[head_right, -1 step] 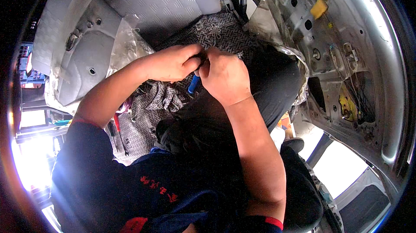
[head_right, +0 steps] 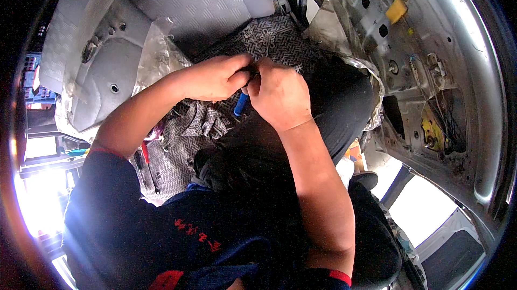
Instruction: The person removes a plastic liner from the inside of a car door and works on the internal locking or handle mechanisms using a small blue-handled tool and by hand.
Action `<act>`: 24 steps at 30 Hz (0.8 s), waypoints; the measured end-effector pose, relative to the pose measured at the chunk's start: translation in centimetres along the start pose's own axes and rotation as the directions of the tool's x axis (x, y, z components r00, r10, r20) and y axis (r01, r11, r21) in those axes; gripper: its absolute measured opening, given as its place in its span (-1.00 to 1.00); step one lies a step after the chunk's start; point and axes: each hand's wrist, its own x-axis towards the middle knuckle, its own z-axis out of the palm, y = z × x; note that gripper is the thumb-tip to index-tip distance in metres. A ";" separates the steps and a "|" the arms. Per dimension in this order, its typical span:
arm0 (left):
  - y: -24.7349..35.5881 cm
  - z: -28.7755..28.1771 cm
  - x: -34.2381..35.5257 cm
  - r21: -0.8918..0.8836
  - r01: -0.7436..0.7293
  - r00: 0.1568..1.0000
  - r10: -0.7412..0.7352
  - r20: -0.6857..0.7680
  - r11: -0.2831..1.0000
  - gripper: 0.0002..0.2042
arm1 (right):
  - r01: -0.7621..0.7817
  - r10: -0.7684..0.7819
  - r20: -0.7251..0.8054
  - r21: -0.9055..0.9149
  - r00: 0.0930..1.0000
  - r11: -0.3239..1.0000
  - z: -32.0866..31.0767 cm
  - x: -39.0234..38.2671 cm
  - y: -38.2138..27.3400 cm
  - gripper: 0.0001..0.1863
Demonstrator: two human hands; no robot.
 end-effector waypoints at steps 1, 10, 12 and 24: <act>0.6 -0.2 -0.2 0.007 0.055 0.999 -0.055 0.003 0.998 -0.75 | 0.001 -0.001 0.001 0.000 1.000 1.000 0.0 0.0 0.0 -0.86; -0.1 0.0 -0.9 -0.300 0.074 0.997 -0.075 0.010 0.951 -0.74 | -0.175 0.177 0.034 -0.042 0.984 0.984 -0.4 1.0 0.8 -0.89; -2.4 -0.3 -0.8 -0.412 0.060 0.995 -0.089 -0.052 0.909 -0.73 | -0.146 0.145 0.074 0.016 0.987 0.989 -0.4 1.2 0.9 -0.90; -8.2 0.4 -4.4 -0.760 -0.159 0.927 -0.169 -0.334 0.630 -0.65 | 0.122 -0.064 0.444 -0.102 0.894 0.987 5.4 1.2 0.9 -0.89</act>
